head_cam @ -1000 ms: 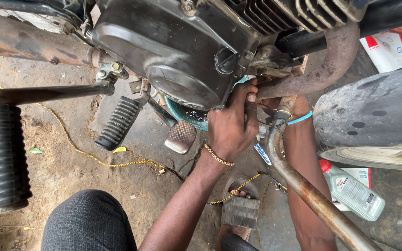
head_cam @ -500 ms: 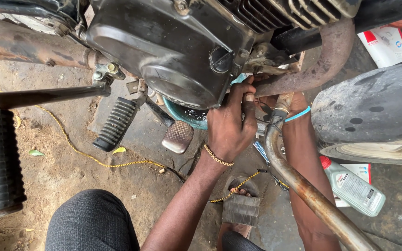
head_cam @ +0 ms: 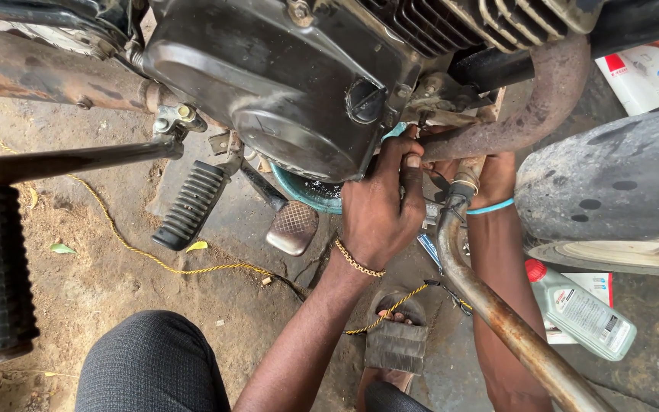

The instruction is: The person sits on the ground beside a motorcycle and works at the engine's lower drain area, using a wrench to loosen fittings while used oil drains into a basin below. They reach into the basin, reposition it, wipe components and their hands with a cloth, and continue tightening and checking the drain area.

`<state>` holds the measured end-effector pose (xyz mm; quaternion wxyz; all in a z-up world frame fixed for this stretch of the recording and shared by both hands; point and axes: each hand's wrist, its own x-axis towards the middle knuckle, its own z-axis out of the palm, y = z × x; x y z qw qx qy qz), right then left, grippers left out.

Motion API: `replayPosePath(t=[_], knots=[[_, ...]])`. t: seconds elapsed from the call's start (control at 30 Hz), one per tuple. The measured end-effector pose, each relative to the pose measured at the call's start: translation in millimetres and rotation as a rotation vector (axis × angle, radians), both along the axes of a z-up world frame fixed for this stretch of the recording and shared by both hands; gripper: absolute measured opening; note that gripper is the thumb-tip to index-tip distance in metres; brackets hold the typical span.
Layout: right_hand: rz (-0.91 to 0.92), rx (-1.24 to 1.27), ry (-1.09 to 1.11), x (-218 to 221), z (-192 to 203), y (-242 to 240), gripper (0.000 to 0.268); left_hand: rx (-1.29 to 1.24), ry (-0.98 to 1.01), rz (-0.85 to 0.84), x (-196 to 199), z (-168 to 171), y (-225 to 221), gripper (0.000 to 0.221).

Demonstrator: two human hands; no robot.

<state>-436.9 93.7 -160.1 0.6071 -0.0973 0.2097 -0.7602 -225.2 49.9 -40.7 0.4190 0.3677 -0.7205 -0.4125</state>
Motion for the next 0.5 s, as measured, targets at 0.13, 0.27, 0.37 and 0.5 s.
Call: replayPosePath(t=[0.13,0.27,0.37,0.5], knots=[[0.008,0.000,-0.001,1.0,7.4,0.5,0.044,-0.046,0.015,0.031,-6.3,-4.3,2.9,0.014],[-0.024,0.064,0.018,-10.5,-10.9,6.9,0.051,0.030,-0.054,0.009,-8.5,1.4,3.3,0.014],[0.004,0.027,0.034,-9.4,-13.1,9.6,0.053,0.058,-0.102,0.010,-9.7,3.0,4.1,0.014],[-0.014,0.037,0.014,1.9,8.1,4.7,0.060,-0.017,-0.078,0.044,-12.7,-2.1,6.1,0.010]])
